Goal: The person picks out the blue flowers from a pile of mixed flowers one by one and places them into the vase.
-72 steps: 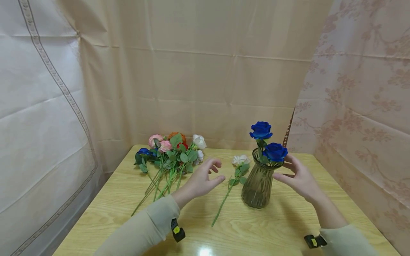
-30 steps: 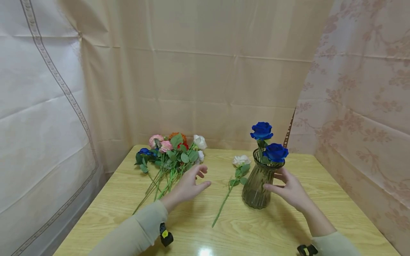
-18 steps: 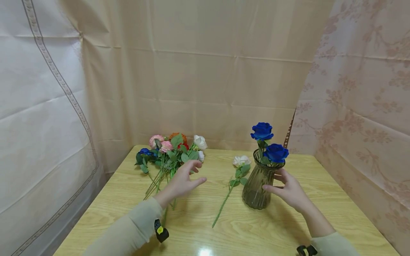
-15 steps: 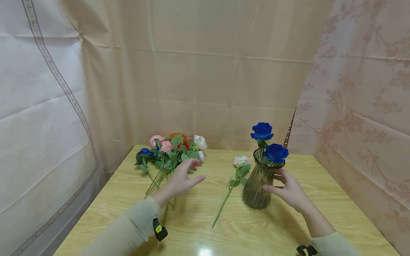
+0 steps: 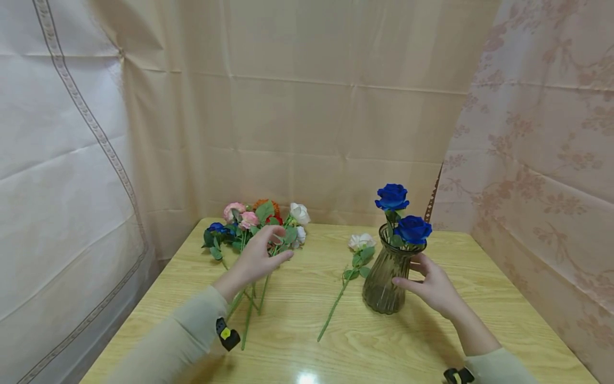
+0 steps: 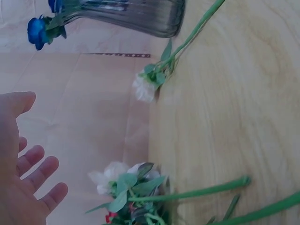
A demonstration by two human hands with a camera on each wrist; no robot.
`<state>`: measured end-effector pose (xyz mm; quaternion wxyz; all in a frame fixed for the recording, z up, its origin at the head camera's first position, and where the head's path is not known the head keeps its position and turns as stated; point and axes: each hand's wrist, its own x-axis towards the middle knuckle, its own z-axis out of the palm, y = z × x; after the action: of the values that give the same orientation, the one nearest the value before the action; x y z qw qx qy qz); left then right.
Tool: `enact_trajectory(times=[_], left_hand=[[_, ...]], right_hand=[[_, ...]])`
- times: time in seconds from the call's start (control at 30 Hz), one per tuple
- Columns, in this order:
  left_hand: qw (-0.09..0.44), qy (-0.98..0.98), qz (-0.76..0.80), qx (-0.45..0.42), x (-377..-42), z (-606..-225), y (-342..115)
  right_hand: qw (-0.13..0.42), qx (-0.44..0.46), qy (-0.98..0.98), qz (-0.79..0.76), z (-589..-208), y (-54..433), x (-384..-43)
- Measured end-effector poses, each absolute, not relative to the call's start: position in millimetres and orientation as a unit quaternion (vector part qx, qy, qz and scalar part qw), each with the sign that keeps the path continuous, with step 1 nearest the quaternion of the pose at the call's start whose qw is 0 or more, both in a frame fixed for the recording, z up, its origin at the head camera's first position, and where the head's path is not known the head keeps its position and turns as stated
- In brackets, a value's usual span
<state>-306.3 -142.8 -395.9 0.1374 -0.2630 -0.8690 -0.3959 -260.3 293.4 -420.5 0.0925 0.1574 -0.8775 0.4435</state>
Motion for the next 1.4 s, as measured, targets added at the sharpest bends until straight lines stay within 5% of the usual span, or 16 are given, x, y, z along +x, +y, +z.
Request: enact_trajectory(times=[0.87, 1.4], left_hand=[[0.134, -0.928, -0.312, -0.153, -323, -395, -199], [0.046, -0.966, -0.244, -0.069, -326, -422, -221]], right_hand=[[0.089, 0.153, -0.88, 0.442, -421, 293, -260], [0.083, 0.15, -0.879, 0.444, -421, 293, -260]])
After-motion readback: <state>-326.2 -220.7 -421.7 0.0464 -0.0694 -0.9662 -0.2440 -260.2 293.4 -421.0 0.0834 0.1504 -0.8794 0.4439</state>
